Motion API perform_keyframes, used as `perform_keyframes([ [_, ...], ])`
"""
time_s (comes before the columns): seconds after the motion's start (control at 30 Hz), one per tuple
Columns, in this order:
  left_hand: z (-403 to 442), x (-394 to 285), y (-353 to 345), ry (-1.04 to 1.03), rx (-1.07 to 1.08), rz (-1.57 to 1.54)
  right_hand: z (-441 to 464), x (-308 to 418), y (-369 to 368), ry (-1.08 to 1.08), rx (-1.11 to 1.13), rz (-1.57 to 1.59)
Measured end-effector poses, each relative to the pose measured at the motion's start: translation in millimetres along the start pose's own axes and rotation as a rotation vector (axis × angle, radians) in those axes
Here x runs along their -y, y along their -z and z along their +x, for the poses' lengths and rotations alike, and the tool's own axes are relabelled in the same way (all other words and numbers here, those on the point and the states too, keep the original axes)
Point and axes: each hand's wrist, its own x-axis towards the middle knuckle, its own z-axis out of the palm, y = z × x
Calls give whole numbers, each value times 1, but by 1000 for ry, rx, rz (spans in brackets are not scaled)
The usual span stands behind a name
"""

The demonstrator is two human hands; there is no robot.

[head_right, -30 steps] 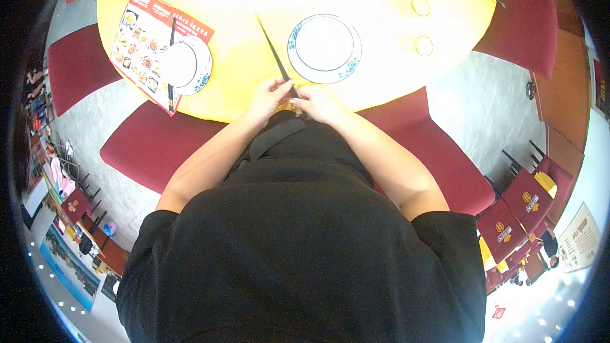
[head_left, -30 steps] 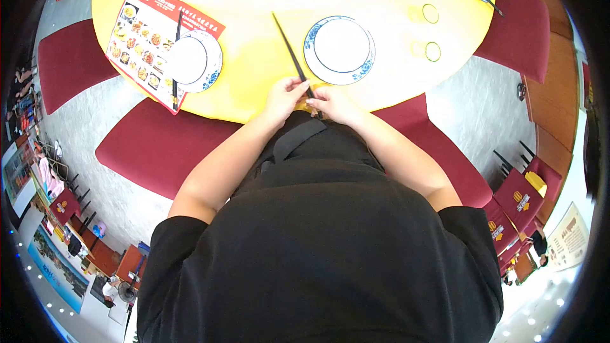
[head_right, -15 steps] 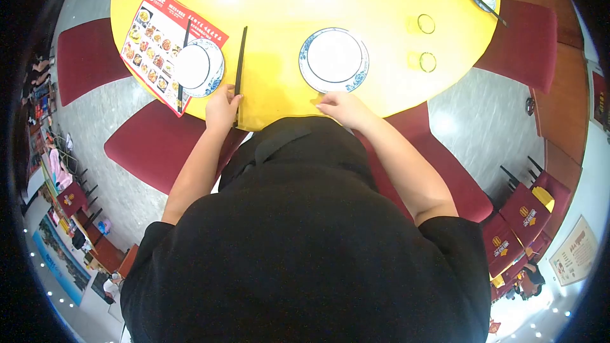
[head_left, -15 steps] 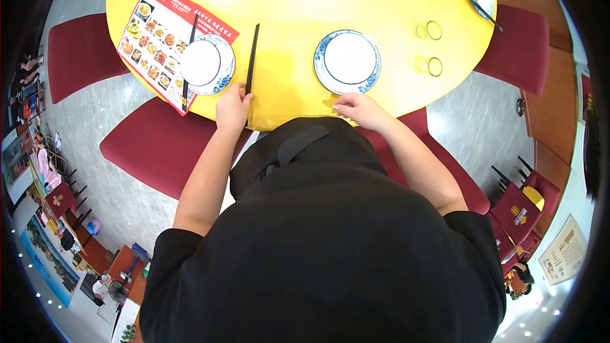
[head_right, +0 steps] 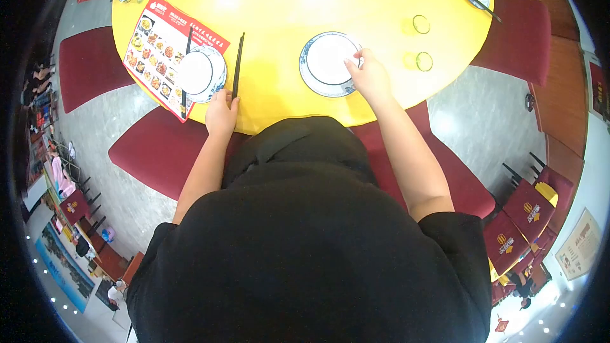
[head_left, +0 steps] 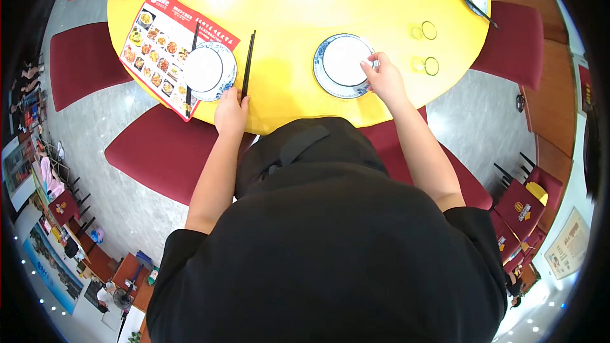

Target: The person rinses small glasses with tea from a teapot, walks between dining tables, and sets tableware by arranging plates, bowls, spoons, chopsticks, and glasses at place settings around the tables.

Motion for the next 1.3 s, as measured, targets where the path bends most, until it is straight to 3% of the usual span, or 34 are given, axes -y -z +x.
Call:
perform_keyframes([
  [0.17,-10,2,-3,-56,-72,-42,5,-33,-19,27,-198,-73],
  [0.4,-12,4,-9,-108,-113,-58,3,-16,-20,-6,-67,125],
  [0.5,-10,8,-5,-100,-114,-45,-4,-8,-35,102,-79,271],
  [0.63,-10,6,-4,-114,-125,-52,-22,23,-55,113,88,271],
  [0.73,-7,7,-6,-119,-144,-44,-8,27,-100,329,133,128],
  [0.9,-2,10,2,-92,-80,-52,-7,61,-123,315,231,-52],
  [1.03,-6,8,0,-194,-198,-35,-4,52,-120,294,244,28],
  [1.1,-7,3,3,-276,-335,1,-9,51,-107,282,221,-28],
  [1.23,-10,-22,12,17,-68,-350,-23,34,-51,106,-49,-33],
  [1.3,-4,-21,1,123,97,-459,-22,-13,-31,21,-361,29],
])
